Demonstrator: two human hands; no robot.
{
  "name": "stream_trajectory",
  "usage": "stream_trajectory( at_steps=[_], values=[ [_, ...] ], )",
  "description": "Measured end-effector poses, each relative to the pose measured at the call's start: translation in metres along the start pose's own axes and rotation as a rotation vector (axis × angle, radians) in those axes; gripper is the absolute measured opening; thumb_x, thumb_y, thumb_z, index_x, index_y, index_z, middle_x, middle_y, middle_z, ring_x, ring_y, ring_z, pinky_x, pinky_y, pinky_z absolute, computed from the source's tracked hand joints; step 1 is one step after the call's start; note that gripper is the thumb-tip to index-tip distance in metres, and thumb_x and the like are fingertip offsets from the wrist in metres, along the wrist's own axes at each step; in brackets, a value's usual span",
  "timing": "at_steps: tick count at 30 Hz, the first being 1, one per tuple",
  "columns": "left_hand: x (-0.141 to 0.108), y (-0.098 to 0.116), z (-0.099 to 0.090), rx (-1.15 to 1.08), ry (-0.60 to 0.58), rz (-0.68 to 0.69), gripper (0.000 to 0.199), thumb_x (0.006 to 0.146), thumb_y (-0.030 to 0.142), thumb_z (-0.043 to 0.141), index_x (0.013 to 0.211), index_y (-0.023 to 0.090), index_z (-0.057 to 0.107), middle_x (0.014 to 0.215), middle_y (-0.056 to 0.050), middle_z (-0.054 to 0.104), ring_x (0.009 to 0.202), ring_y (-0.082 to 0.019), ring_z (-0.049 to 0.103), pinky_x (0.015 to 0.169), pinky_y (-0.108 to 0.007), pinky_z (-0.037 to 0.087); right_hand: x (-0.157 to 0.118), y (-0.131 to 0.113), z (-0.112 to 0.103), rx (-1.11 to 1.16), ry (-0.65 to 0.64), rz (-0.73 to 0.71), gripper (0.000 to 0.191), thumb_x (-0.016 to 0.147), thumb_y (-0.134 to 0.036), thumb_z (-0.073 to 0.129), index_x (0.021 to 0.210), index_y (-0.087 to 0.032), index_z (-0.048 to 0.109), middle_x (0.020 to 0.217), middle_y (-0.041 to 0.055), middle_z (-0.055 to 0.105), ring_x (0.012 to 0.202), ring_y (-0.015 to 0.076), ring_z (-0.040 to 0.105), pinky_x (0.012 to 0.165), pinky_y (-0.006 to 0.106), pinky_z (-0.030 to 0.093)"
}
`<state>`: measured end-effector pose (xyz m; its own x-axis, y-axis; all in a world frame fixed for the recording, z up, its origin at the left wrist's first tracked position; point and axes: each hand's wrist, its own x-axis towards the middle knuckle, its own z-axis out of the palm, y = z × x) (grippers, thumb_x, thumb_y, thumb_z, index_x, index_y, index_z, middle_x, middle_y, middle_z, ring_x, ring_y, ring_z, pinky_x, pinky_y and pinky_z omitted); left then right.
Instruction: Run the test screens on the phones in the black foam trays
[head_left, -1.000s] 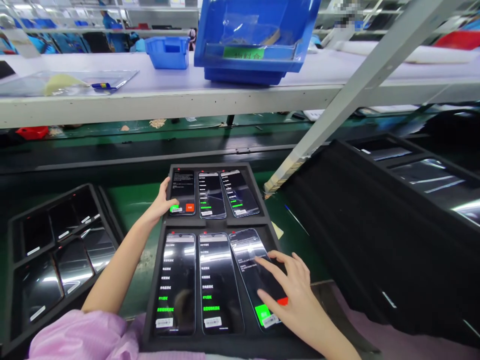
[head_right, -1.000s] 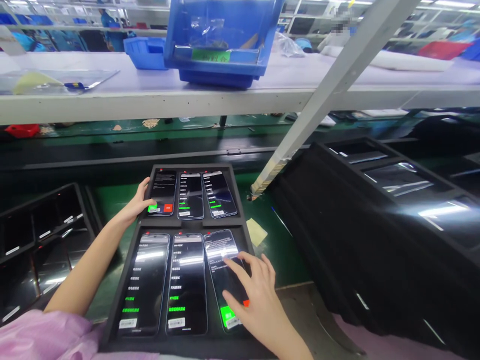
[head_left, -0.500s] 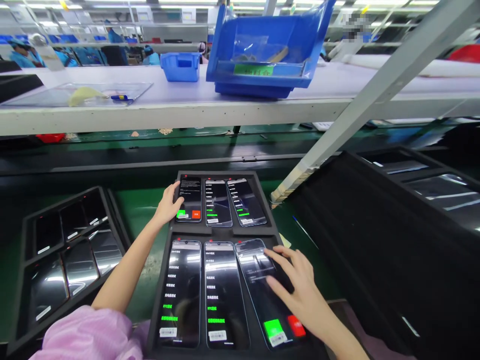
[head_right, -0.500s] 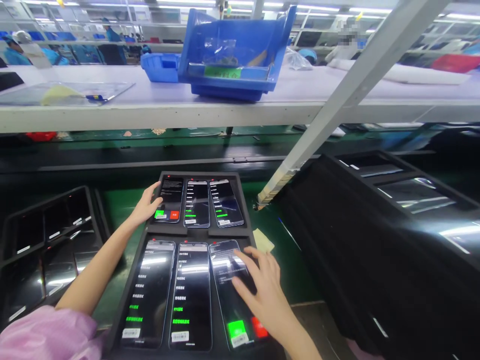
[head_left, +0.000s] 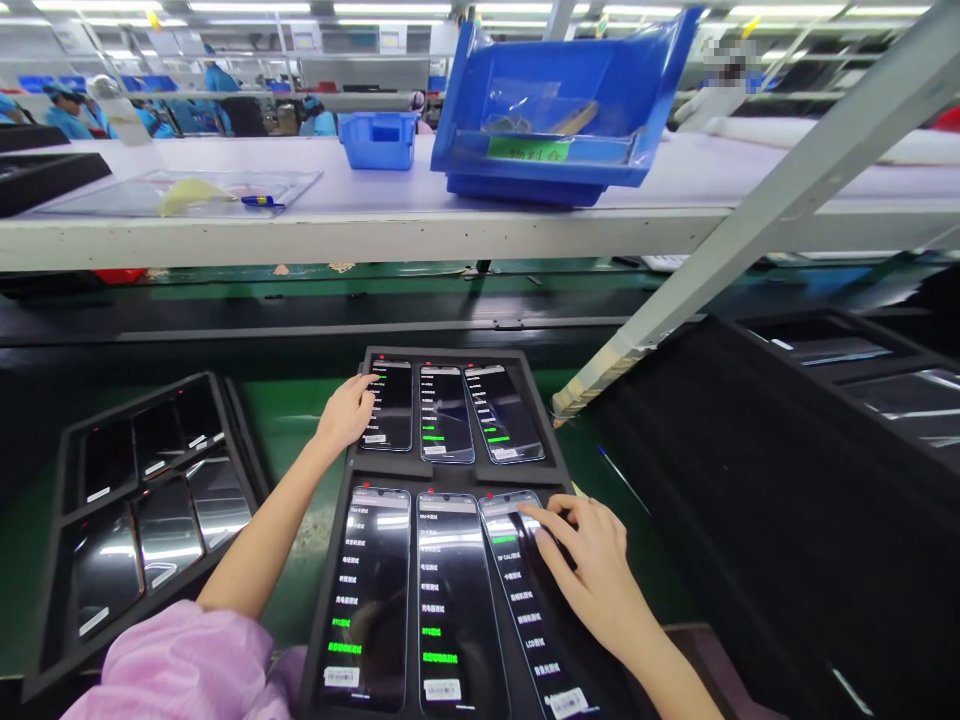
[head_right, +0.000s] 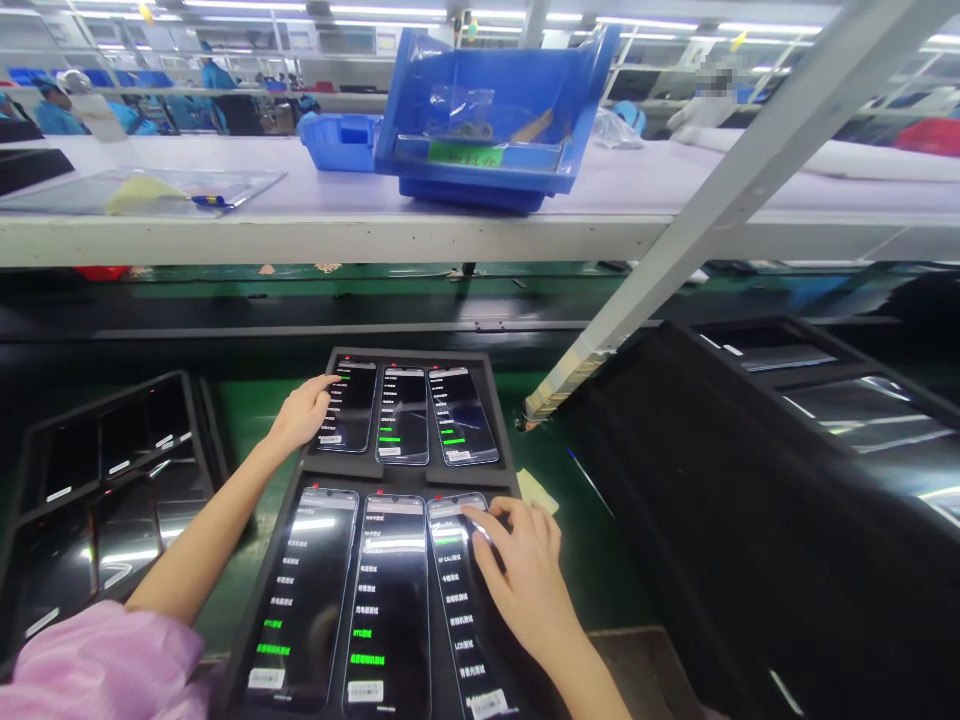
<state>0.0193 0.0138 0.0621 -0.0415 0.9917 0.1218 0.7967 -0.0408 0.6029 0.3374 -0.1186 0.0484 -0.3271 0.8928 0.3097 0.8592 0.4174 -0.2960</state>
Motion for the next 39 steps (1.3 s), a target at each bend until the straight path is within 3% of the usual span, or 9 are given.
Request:
stream_trajectory(
  at_steps=[6,14,21,27,31,34,36,39],
  values=[
    [0.001,-0.001,0.001,-0.015,0.008,-0.007,0.04,0.081,0.022,0.033,0.106,0.016,0.065,0.124,-0.009,0.055,0.124,-0.025,0.043,0.104,-0.038,0.034,0.002,-0.005,-0.005,-0.006,-0.013,0.007,0.031,0.091,-0.031,0.034,0.103,-0.028,0.063,0.093,0.0054,0.051,0.093,0.0223,0.05,0.091,0.049,0.032],
    [-0.004,-0.013,0.009,-0.21,0.041,-0.057,0.052,0.077,0.022,0.037,0.128,0.019,0.046,0.123,-0.006,0.056,0.113,-0.025,0.052,0.1,-0.042,0.038,-0.002,-0.011,-0.013,0.08,-0.056,0.025,0.042,0.093,-0.028,0.026,0.091,-0.029,0.067,0.094,0.0044,0.052,0.093,0.0201,0.049,0.095,0.05,0.028],
    [-0.005,-0.023,0.019,-0.396,0.045,-0.099,0.053,0.076,0.021,0.04,0.129,0.02,0.042,0.128,-0.007,0.051,0.122,-0.025,0.044,0.105,-0.043,0.032,-0.003,-0.014,-0.014,0.136,-0.12,-0.008,0.045,0.093,-0.023,0.026,0.08,-0.03,0.069,0.095,0.0028,0.053,0.099,0.0195,0.049,0.099,0.051,0.023],
    [0.0,-0.021,0.019,-0.553,-0.016,-0.172,0.059,0.074,0.02,0.04,0.132,0.017,0.033,0.136,-0.01,0.042,0.127,-0.023,0.038,0.105,-0.039,0.033,-0.009,-0.009,-0.013,0.152,-0.06,-0.031,0.043,0.092,-0.025,0.026,0.086,-0.03,0.068,0.09,0.0025,0.051,0.092,0.0185,0.05,0.098,0.051,0.025],
    [-0.006,-0.017,0.011,-0.626,-0.113,-0.188,0.074,0.065,0.015,0.049,0.135,0.019,0.027,0.14,-0.008,0.038,0.13,-0.024,0.034,0.107,-0.039,0.03,-0.021,-0.01,-0.014,0.222,-0.082,-0.031,0.041,0.093,-0.027,0.026,0.09,-0.031,0.067,0.091,0.0027,0.05,0.093,0.0192,0.05,0.098,0.053,0.025],
    [-0.015,-0.015,0.006,-0.672,-0.184,-0.182,0.083,0.059,0.012,0.051,0.137,0.022,0.024,0.142,-0.005,0.035,0.131,-0.024,0.032,0.109,-0.038,0.028,-0.034,-0.011,-0.017,0.247,-0.131,-0.024,0.029,0.09,-0.031,0.036,0.094,-0.032,0.065,0.092,0.0029,0.05,0.096,0.0208,0.049,0.097,0.054,0.028],
    [-0.019,-0.016,0.004,-0.697,-0.207,-0.183,0.086,0.059,0.012,0.051,0.138,0.022,0.021,0.144,-0.005,0.031,0.132,-0.024,0.03,0.11,-0.038,0.026,-0.044,-0.013,-0.02,0.227,-0.169,0.018,0.023,0.085,-0.034,0.047,0.101,-0.033,0.063,0.1,0.004,0.051,0.104,0.0238,0.047,0.098,0.054,0.031],
    [-0.021,-0.016,0.005,-0.721,-0.212,-0.177,0.088,0.059,0.014,0.053,0.139,0.021,0.017,0.147,-0.006,0.026,0.135,-0.024,0.024,0.112,-0.038,0.021,-0.053,-0.017,-0.024,0.179,-0.25,0.14,0.039,0.076,-0.034,0.058,0.115,-0.034,0.056,0.121,0.0055,0.045,0.121,0.0292,0.037,0.097,0.051,0.037]
  ],
)
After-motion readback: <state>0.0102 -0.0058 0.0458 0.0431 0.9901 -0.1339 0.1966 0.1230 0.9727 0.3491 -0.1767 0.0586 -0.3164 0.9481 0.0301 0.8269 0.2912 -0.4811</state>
